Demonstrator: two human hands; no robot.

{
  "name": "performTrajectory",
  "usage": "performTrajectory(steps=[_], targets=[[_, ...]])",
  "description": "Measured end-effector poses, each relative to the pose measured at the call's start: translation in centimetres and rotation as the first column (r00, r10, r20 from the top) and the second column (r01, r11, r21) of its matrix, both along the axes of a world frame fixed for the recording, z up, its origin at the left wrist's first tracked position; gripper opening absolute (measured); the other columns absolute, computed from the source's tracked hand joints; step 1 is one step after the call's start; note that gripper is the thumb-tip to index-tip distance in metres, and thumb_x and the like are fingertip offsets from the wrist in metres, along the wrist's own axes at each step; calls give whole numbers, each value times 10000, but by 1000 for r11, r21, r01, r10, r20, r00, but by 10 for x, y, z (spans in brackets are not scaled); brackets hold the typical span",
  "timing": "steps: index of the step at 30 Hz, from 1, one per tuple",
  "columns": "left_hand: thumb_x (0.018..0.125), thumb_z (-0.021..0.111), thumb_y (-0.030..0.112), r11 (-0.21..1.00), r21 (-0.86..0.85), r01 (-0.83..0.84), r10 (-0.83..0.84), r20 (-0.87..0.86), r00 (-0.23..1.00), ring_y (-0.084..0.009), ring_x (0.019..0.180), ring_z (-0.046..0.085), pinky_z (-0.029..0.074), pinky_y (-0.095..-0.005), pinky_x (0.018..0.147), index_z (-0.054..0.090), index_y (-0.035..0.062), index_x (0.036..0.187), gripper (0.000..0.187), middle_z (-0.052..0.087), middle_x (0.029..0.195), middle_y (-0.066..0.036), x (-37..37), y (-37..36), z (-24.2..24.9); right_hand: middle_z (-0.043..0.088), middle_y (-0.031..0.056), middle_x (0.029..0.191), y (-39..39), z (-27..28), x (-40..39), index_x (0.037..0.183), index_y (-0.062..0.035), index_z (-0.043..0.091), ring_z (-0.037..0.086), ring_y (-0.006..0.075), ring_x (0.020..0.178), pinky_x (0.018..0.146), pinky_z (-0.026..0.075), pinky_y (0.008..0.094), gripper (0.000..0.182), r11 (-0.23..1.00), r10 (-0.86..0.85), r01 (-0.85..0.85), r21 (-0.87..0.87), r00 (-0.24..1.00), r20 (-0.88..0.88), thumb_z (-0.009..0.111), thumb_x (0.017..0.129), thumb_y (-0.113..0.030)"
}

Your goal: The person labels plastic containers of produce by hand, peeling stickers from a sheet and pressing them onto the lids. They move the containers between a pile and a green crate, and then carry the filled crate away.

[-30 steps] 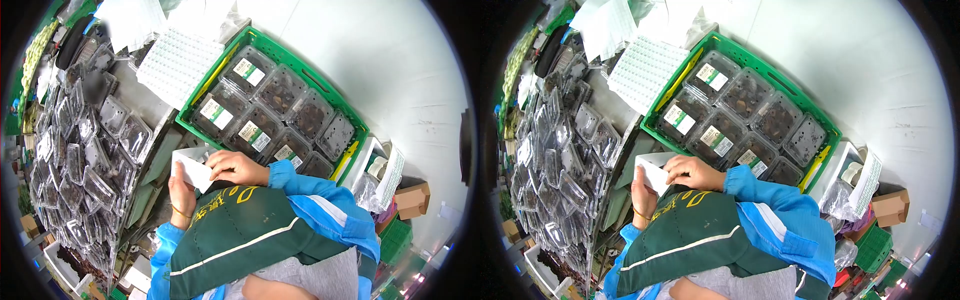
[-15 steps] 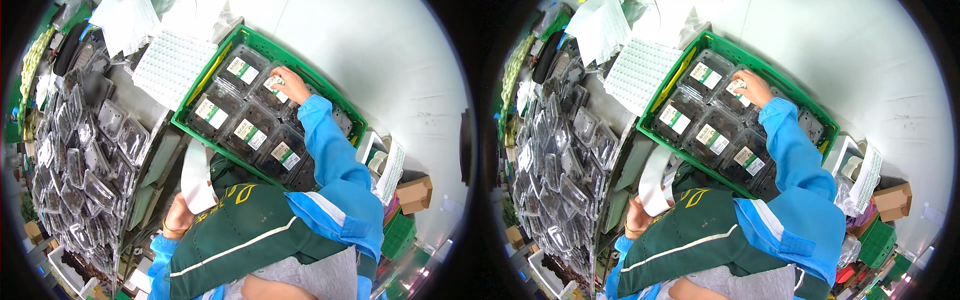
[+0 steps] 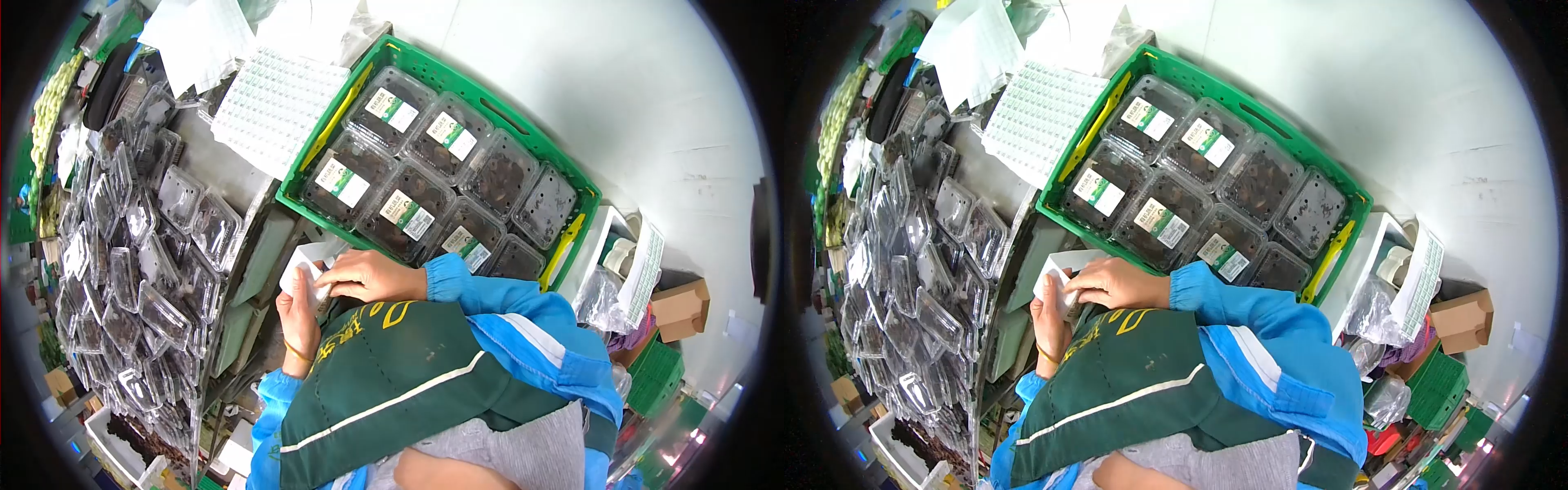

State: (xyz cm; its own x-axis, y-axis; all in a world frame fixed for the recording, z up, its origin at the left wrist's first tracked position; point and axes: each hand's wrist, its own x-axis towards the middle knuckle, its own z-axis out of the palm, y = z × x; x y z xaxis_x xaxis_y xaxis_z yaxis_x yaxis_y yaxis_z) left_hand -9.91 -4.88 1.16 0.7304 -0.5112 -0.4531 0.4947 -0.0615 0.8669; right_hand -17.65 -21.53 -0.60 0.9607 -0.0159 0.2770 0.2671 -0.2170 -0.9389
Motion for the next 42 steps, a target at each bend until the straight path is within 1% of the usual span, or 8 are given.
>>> performTrajectory(steps=[8,12,19,23,27,31,35,42], targets=[[966,475,391,992,-49,-113,94,-292,952,-138,873,599,483,-280,763,585,21,1118,414,625,973,-40,8,3,-6,652,85,909,-3,3,-10,887,-65,690,611,255,851,783,469,374,93,999,-31,33,-28,998,48,666,812,-116],[968,432,441,904,-108,-414,396,-158,905,-199,1046,559,425,-360,928,517,28,1194,479,583,1128,-79,23,21,-17,648,90,1020,-53,18,-44,925,-44,671,615,203,939,836,478,316,147,888,-172,184,422,983,-66,702,781,-45],[928,472,497,969,-179,-168,39,-564,825,-218,735,612,460,-470,862,605,101,814,434,615,687,-55,7,29,30,652,59,864,-218,-2,-142,1002,-4,591,602,87,775,693,477,248,183,761,-589,641,-101,618,-521,622,824,-31],[899,530,492,882,-472,-11,-341,-652,677,-252,866,643,495,-456,846,595,23,1052,497,657,918,-115,-2,25,36,633,95,923,-244,-24,-142,1014,-31,587,616,185,829,725,476,324,260,752,-657,496,-434,611,-441,666,770,-78],[876,643,281,800,-139,583,-597,-105,795,-179,951,612,454,-316,889,593,-16,1169,421,659,1043,-101,5,38,30,581,124,958,-238,-23,-140,1052,-46,580,583,297,901,795,463,382,346,539,-756,442,-717,629,-180,697,734,-113],[937,568,195,902,136,409,-396,-111,911,-76,823,580,452,-233,744,673,-20,1006,249,674,916,-24,1,41,7,582,122,978,-191,-9,-122,1087,-47,583,598,282,899,783,478,369,389,493,-813,608,-623,576,-81,714,730,-125],[964,520,266,973,120,196,-196,-15,981,-77,794,574,461,-239,724,661,-16,1013,319,662,910,-28,-2,24,-15,605,105,1186,-81,13,-68,1152,-65,565,585,226,1078,916,460,368,426,971,-193,230,59,909,-369,709,757,-130],[974,491,297,1000,-16,25,-27,-150,988,-140,900,598,484,-278,789,623,-31,1074,368,645,1014,-75,3,14,-28,624,142,917,2,-20,-17,1055,-52,639,581,320,854,763,459,404,237,1000,21,-22,-17,999,-28,636,834,-139]])
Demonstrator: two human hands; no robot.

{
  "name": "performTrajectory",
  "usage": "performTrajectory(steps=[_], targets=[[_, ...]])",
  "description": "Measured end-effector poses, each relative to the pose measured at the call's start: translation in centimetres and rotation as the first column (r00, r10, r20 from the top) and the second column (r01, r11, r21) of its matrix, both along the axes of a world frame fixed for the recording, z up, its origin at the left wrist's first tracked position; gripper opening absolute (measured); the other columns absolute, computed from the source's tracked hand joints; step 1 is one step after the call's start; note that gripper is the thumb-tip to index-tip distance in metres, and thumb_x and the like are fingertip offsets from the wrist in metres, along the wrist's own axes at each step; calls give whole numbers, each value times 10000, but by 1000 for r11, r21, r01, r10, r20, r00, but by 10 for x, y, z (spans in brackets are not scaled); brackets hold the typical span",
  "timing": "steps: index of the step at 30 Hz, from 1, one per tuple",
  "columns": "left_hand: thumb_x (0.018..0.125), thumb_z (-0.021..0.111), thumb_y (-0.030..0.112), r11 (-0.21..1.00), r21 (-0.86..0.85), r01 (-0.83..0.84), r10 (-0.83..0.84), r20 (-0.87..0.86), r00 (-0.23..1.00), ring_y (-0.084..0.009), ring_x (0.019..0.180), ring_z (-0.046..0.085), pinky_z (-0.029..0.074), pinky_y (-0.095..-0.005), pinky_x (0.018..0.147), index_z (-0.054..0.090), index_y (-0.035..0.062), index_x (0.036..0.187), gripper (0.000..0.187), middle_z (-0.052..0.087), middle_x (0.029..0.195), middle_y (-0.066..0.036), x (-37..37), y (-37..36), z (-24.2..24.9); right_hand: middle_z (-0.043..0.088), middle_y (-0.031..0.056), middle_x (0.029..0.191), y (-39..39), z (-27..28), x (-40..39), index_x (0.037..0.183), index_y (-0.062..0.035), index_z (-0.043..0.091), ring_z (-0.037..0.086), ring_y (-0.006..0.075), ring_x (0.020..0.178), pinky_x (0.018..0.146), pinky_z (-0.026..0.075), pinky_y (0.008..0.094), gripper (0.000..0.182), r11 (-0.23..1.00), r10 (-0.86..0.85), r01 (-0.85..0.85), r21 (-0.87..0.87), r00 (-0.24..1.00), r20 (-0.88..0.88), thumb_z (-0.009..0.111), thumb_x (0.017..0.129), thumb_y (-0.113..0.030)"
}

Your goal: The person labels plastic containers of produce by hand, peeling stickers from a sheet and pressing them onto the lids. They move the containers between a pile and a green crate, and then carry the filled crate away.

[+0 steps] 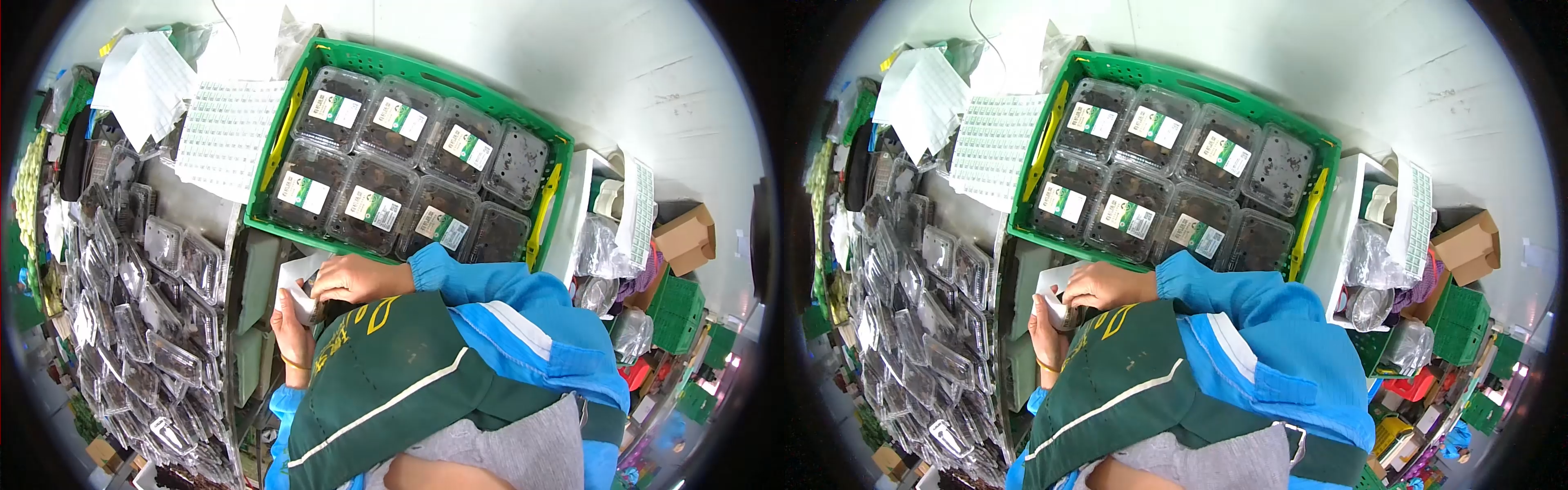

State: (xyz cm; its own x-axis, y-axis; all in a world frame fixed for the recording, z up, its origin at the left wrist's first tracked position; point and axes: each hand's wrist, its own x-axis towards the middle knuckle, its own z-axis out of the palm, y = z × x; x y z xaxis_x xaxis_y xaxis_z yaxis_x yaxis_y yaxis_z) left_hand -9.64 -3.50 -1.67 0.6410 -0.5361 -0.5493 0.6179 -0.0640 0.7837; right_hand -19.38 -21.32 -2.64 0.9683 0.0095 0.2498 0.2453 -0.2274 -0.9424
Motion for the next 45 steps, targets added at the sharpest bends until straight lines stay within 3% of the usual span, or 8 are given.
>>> performTrajectory(steps=[11,25,27,30,32,35,40,45], targets=[[970,487,332,993,-30,-111,105,-168,980,-167,956,589,488,-308,808,563,3,1151,383,606,1086,-77,3,2,1,622,134,916,12,-12,13,1041,-30,633,577,312,864,773,462,390,209,997,44,-54,58,985,168,618,840,-86],[966,458,419,989,1,-146,145,-125,981,-179,968,574,454,-343,862,528,18,1170,455,594,1076,-59,12,4,-12,647,115,951,6,-11,0,884,-32,674,606,274,900,790,474,364,89,981,27,-20,195,999,-32,662,813,-85],[957,477,419,970,-26,-242,238,-107,965,-197,985,575,452,-354,865,527,27,1171,450,597,1091,-63,20,14,-16,654,118,992,-13,5,-18,881,-22,677,613,254,949,843,474,346,97,955,-133,118,272,990,37,681,806,-82],[944,500,422,920,-47,-389,386,-69,920,-205,992,583,459,-338,846,541,57,1180,437,603,1120,-63,31,23,-20,688,62,921,-68,25,-68,947,-31,678,631,131,867,790,495,280,134,859,-253,334,389,936,-244,668,820,-74],[950,486,418,924,-146,-352,322,-197,926,-203,1000,580,458,-344,853,555,69,1168,417,612,1104,-49,34,28,-6,667,72,926,-115,58,-111,962,-7,648,626,135,851,771,513,283,140,800,-529,591,103,776,-344,601,833,20],[947,484,433,956,-122,-267,220,-305,927,-159,752,592,479,-349,744,599,117,999,341,635,855,-6,18,11,40,626,39,899,-176,50,-174,996,-18,592,591,104,823,747,488,264,185,632,-696,773,52,596,-401,626,818,-55],[933,508,446,997,-84,-2,-35,-439,898,-126,617,577,478,-286,568,592,89,912,367,602,707,4,9,10,48,601,46,914,-238,38,-230,1008,-20,572,560,97,843,753,452,259,247,611,-777,680,-405,418,-470,651,783,-85],[907,513,502,968,-203,146,-221,-423,878,-187,785,640,542,-357,755,565,15,1100,526,639,927,-65,9,12,48,610,97,973,-255,3,-238,1046,-40,562,577,215,911,829,445,320,348,617,-780,509,-600,497,-381,671,729,-133]])
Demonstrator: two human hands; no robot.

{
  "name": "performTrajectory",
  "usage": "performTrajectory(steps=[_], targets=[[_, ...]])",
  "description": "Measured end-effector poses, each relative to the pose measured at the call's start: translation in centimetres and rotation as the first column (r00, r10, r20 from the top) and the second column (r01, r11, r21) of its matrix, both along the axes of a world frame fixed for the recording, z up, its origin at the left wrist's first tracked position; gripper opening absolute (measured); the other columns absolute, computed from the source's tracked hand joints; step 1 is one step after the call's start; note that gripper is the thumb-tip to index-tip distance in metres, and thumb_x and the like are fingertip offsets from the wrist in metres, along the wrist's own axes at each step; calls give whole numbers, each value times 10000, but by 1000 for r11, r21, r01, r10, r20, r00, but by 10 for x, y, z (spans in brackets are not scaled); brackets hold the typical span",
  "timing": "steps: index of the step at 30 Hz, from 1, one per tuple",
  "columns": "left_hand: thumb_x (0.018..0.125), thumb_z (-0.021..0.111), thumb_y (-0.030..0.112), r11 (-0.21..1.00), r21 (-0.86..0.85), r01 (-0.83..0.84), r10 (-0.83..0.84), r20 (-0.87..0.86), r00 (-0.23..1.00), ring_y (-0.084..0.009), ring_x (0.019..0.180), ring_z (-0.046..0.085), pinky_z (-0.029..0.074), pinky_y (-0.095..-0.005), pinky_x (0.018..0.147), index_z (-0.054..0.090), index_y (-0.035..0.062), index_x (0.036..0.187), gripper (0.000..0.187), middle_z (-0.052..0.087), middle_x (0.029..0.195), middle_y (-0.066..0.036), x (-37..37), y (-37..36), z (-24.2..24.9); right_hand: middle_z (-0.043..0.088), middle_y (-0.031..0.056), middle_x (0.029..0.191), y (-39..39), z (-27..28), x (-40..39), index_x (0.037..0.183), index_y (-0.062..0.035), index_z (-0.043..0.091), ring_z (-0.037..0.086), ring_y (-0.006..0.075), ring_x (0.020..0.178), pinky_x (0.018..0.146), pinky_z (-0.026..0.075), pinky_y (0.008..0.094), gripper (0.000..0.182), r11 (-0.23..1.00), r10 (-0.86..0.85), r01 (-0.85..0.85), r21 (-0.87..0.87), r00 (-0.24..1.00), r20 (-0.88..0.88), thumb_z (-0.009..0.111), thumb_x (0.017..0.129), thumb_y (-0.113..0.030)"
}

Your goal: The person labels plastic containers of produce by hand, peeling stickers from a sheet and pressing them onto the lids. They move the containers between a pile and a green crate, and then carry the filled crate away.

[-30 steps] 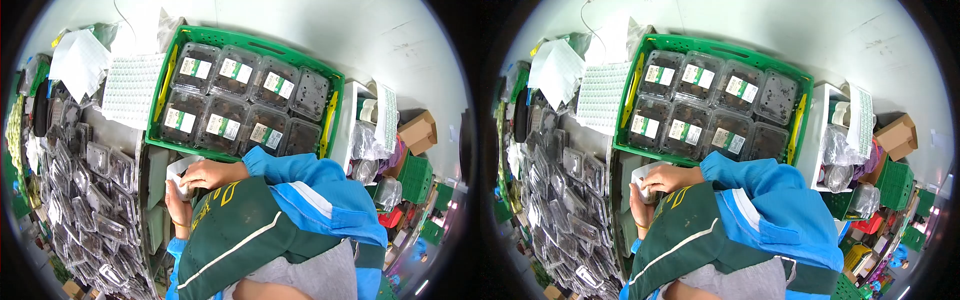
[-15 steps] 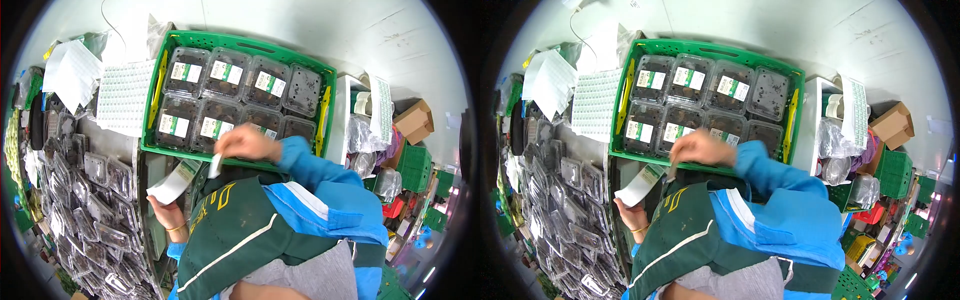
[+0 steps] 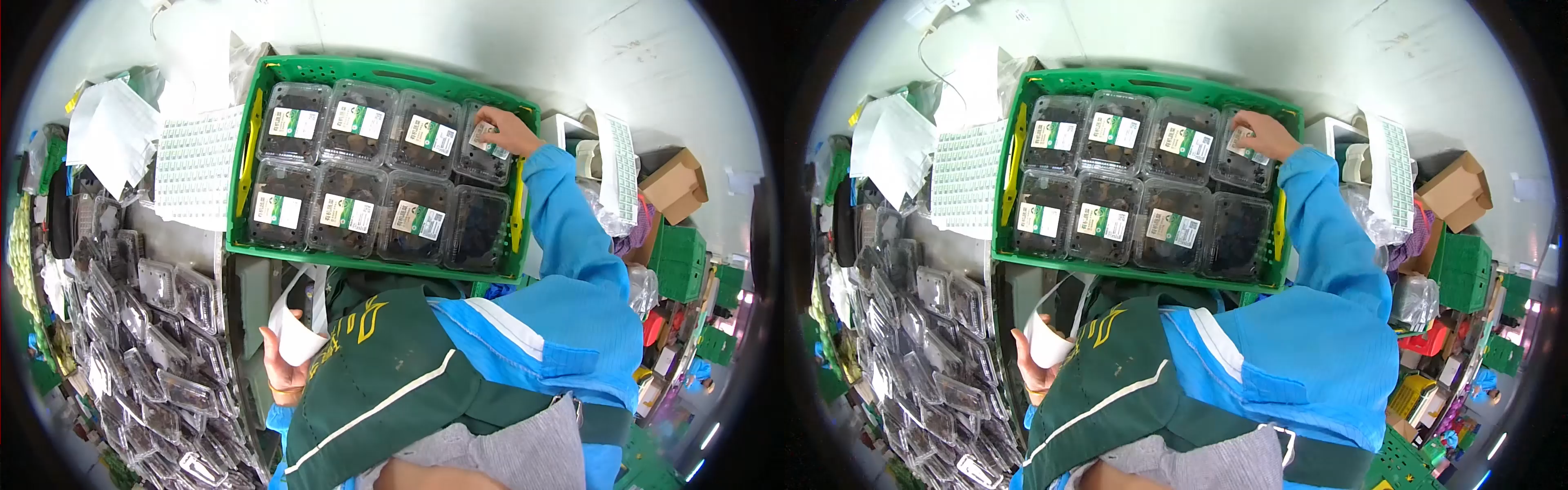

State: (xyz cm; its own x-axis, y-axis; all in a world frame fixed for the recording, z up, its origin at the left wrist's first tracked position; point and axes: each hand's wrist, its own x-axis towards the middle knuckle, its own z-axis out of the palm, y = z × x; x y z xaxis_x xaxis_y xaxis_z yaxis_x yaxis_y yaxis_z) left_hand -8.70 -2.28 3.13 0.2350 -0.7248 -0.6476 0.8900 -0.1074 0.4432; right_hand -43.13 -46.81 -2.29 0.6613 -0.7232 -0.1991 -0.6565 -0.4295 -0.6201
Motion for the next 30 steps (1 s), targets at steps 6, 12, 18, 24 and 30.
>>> performTrajectory(steps=[6,12,18,24,30], targets=[[856,653,139,977,36,209,-211,287,934,-191,899,633,498,-333,847,576,-33,1171,368,648,1063,-107,-8,11,-1,585,120,886,8,-14,0,1046,-54,576,596,272,877,778,472,341,347,948,-94,131,-290,986,137,690,731,-146],[930,579,180,971,228,-66,-26,378,926,-93,785,614,481,-246,710,680,22,959,190,685,926,-44,-15,10,-29,621,106,830,34,-20,31,922,-25,629,625,243,747,693,491,322,175,973,-90,92,-214,996,17,665,773,-111],[962,520,238,945,116,-306,247,362,899,-131,896,607,478,-276,807,613,-14,1079,292,667,1022,-90,-11,-6,-57,669,93,958,161,30,182,1074,-36,625,629,154,891,800,494,307,276,872,180,-377,311,840,512,665,815,-122],[964,514,263,913,92,-397,343,352,871,-123,849,613,489,-264,756,616,1,1070,301,655,973,-53,-14,-10,-49,643,146,967,257,14,258,1068,-65,641,609,321,860,756,482,399,278,589,542,-794,149,525,656,659,793,-103],[964,505,284,876,106,-471,427,288,857,-125,834,614,490,-265,741,625,2,1055,319,659,959,-52,-19,5,-55,651,133,913,274,15,265,990,-55,650,624,300,828,731,491,371,189,537,541,-814,220,533,650,647,802,-72]])
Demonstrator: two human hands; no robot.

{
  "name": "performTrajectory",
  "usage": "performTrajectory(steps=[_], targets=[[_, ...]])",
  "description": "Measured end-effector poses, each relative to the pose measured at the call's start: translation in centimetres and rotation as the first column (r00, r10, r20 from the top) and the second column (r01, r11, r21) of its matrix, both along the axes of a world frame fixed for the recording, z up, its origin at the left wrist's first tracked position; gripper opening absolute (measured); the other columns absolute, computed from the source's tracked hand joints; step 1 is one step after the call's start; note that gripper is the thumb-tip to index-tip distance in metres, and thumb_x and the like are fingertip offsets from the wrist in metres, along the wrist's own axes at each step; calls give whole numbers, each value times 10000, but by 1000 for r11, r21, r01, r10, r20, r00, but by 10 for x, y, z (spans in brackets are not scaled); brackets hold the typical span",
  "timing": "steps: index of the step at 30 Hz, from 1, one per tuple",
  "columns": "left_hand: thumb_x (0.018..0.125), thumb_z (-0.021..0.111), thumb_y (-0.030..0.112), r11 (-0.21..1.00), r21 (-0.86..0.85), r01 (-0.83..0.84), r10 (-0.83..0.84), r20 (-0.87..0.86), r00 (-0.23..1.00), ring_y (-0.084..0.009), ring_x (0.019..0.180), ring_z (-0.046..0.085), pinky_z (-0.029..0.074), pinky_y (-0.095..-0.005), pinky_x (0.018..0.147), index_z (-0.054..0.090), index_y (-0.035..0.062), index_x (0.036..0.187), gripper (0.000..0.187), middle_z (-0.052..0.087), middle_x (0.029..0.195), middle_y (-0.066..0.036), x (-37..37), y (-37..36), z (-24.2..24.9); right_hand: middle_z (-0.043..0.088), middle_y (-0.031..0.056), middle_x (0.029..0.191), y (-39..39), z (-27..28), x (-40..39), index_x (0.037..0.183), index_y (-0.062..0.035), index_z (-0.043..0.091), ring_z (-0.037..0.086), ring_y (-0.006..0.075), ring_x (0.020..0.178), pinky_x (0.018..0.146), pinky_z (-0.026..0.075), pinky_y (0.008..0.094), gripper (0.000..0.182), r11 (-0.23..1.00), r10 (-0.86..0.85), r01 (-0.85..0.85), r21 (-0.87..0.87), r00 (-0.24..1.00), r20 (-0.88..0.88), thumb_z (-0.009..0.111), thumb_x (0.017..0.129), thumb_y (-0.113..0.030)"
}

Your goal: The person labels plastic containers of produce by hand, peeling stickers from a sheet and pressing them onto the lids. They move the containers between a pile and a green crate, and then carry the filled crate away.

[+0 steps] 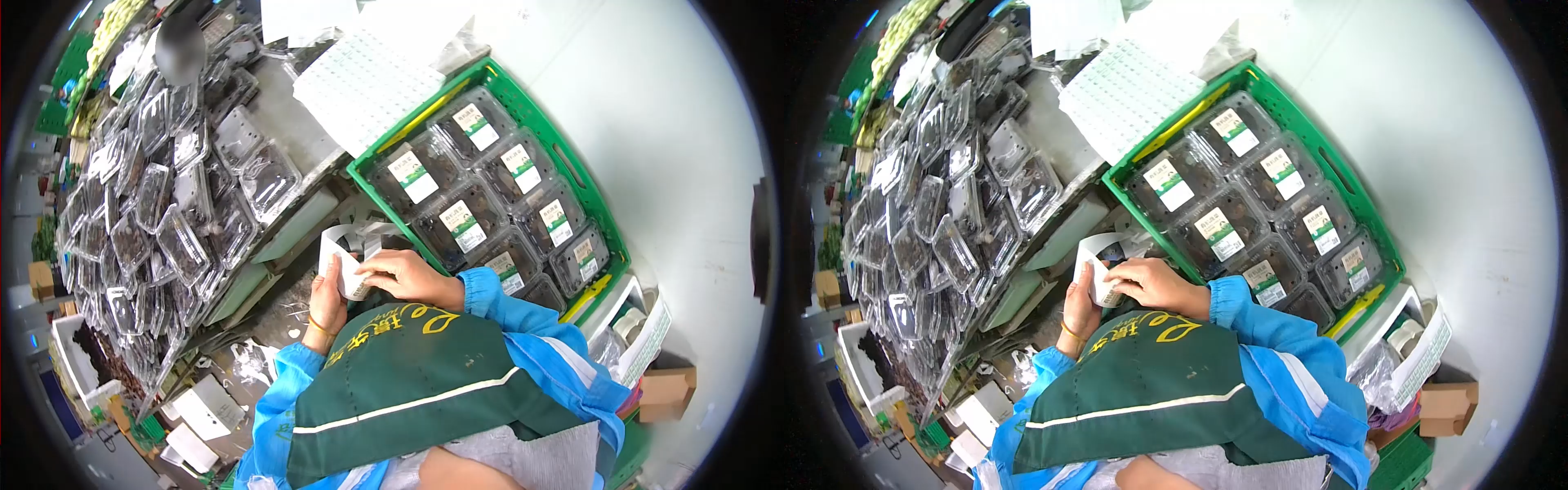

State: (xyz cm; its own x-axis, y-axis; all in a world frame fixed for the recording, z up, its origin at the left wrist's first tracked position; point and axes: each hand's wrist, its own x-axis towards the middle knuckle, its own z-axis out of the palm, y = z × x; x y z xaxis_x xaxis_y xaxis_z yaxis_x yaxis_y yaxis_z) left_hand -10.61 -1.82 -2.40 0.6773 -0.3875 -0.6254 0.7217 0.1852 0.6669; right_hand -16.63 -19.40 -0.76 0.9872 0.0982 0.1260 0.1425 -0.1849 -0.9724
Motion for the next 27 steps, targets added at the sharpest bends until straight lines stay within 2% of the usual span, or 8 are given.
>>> performTrajectory(steps=[7,13,14,15,18,21,22,27], targets=[[964,503,262,999,-36,38,-37,53,998,-145,873,628,496,-274,762,623,2,1057,301,662,979,-60,29,7,-7,655,110,882,12,-5,25,935,-33,644,628,282,817,704,492,357,141,996,-34,36,-86,999,18,661,799,-68],[962,494,299,999,-42,-14,5,-220,975,-160,860,612,503,-300,768,566,-8,1132,359,636,1011,-69,58,19,-43,629,105,903,26,-16,52,893,-22,648,617,255,787,702,488,327,93,988,-149,152,-31,985,90,646,799,-24],[964,490,302,997,-73,-35,13,-282,959,-175,879,607,508,-325,792,425,5,1306,458,567,1178,-95,66,22,-40,619,102,898,27,-20,57,895,-19,647,614,242,781,697,487,314,93,986,-168,168,-15,986,23,641,802,-15],[964,490,302,996,-77,-44,20,-285,958,-175,879,607,508,-325,792,425,5,1306,458,567,1178,-95,69,23,-36,610,98,893,28,-22,62,897,-16,645,611,228,776,693,485,302,93,982,-187,187,-2,981,-46,636,805,-5],[956,517,267,978,201,-50,-3,254,967,-162,902,590,526,-295,735,79,141,1476,691,410,1362,-135,76,27,-28,605,93,843,31,-24,76,902,0,636,599,176,725,651,473,276,76,976,-217,217,-23,958,-189,620,827,-3],[899,594,72,980,26,197,-183,509,841,-135,979,559,502,-283,816,205,109,1445,671,473,1266,-119,84,28,-34,605,93,821,33,-28,91,907,10,626,582,149,676,611,459,265,73,969,-245,237,-62,939,-241,616,837,-9],[879,592,-6,966,-177,189,-94,441,892,-118,995,554,476,-258,850,288,82,1396,606,527,1186,-96,83,19,-40,606,92,821,33,-28,97,909,9,625,582,150,676,606,458,266,76,961,-278,273,-53,930,-240,618,836,-10],[884,614,38,980,-146,136,-97,243,965,-64,824,592,492,-215,753,575,22,1026,148,630,888,-1,107,3,-58,615,103,840,25,-17,125,909,-3,631,592,181,665,599,463,275,76,940,-328,290,-181,915,-235,604,838,-10]])
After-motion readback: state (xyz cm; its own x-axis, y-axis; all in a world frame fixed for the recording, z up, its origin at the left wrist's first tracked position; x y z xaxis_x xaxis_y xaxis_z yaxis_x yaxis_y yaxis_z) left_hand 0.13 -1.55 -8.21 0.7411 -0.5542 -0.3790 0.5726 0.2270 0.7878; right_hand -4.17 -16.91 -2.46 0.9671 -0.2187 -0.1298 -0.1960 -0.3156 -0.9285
